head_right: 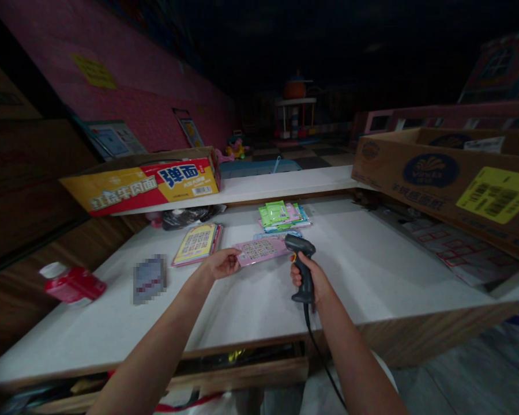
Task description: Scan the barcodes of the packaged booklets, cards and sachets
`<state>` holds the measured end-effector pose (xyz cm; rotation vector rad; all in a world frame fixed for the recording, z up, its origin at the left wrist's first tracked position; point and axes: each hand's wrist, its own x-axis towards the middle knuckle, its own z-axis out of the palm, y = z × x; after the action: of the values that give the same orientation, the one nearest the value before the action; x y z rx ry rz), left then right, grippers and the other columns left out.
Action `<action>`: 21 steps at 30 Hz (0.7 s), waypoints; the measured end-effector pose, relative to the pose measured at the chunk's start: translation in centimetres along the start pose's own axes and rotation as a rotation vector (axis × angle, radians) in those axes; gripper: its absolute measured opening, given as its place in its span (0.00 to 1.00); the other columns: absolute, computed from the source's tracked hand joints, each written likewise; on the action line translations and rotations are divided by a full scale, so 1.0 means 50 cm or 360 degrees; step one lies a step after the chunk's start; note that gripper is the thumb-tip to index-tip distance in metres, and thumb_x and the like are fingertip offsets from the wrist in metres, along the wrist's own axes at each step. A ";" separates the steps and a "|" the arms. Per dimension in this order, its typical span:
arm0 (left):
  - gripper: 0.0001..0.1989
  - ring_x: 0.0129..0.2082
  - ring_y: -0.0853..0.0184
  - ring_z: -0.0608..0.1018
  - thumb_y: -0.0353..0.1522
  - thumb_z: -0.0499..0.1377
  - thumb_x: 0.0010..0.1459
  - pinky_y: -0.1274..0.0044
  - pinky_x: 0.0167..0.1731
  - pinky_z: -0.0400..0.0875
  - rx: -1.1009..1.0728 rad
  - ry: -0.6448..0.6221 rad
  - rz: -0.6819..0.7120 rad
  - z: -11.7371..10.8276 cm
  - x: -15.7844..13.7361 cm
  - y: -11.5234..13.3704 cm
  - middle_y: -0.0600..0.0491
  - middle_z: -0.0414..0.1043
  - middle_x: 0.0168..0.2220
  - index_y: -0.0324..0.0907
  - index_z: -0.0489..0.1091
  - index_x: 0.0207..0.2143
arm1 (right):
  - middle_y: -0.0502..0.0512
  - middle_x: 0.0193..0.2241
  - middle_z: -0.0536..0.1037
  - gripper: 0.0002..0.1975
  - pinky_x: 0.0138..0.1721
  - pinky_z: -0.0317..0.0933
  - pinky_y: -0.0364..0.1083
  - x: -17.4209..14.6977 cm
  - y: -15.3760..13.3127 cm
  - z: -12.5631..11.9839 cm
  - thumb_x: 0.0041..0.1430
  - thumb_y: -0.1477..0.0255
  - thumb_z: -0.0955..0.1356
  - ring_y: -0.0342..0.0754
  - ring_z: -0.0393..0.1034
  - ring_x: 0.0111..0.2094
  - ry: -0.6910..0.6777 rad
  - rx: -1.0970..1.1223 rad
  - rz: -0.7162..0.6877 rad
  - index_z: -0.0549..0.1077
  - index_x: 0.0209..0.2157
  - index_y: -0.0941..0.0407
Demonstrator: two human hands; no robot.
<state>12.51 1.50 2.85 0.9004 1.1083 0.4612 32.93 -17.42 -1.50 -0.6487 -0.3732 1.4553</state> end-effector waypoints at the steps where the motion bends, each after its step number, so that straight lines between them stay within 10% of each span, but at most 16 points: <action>1: 0.05 0.20 0.72 0.75 0.20 0.61 0.47 0.83 0.22 0.71 -0.0145 -0.0066 -0.0020 -0.016 -0.014 -0.003 0.50 0.74 0.23 0.36 0.69 0.26 | 0.45 0.17 0.63 0.14 0.14 0.53 0.36 0.002 0.001 -0.004 0.50 0.62 0.74 0.38 0.54 0.16 -0.0013 0.0006 0.0005 0.71 0.31 0.57; 11: 0.21 0.30 0.64 0.80 0.33 0.72 0.36 0.72 0.35 0.78 -0.0350 0.0169 0.1125 -0.030 -0.054 -0.127 0.49 0.79 0.32 0.35 0.73 0.35 | 0.43 0.17 0.64 0.18 0.14 0.52 0.35 0.001 0.009 -0.006 0.46 0.62 0.76 0.36 0.55 0.15 -0.0005 -0.0053 0.0012 0.70 0.32 0.58; 21: 0.18 0.30 0.63 0.80 0.35 0.69 0.38 0.70 0.35 0.78 -0.0426 0.0340 0.1210 -0.033 -0.029 -0.141 0.52 0.78 0.30 0.37 0.72 0.33 | 0.45 0.15 0.68 0.19 0.12 0.54 0.37 -0.014 0.062 0.082 0.46 0.58 0.75 0.39 0.59 0.13 0.0421 -0.0591 -0.0119 0.70 0.32 0.57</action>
<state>9.67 -2.96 -2.29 1.0307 0.8328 1.3245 27.94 -17.42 -0.08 -1.1016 -0.4588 1.2184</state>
